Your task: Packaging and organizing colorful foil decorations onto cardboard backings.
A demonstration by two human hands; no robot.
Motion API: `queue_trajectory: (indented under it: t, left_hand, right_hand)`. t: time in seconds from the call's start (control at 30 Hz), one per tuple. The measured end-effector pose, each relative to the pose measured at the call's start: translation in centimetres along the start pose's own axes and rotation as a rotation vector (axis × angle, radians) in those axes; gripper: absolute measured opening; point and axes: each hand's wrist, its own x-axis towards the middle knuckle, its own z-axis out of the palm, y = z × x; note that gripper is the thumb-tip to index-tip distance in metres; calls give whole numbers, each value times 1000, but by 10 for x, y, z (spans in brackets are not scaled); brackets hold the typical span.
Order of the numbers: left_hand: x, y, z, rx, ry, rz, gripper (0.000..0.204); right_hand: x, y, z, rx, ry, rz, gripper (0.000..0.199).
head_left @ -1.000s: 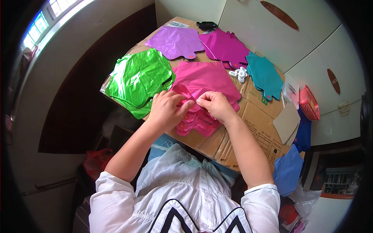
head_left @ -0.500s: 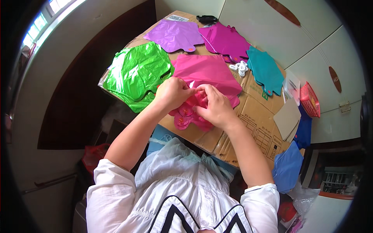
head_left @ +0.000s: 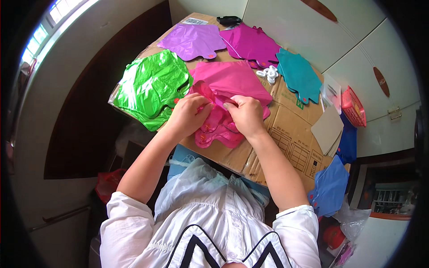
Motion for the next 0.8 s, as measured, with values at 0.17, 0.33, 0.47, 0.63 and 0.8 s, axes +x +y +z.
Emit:
queue_trajectory:
  t: [0.17,0.33,0.47,0.63,0.8]
  left_hand:
    - [-2,1,5,-24,95,-8,21]
    - [-5,-18,7,275,-4,319,29]
    - [-2,-18,6,313,-44,274,34]
    - [7,-13,-2,352,-149,221,40]
    - [16,-11,-8,363,-226,196,41]
  right_hand:
    - [7,15,3,13,8,54,27]
    - [12,7,-5,-22,-113,94,40]
    - [28,31,-15,216,-167,179,48]
    - [68,66,-84,593,219,293,25]
    - [90,84,-211,869,666,235,19]
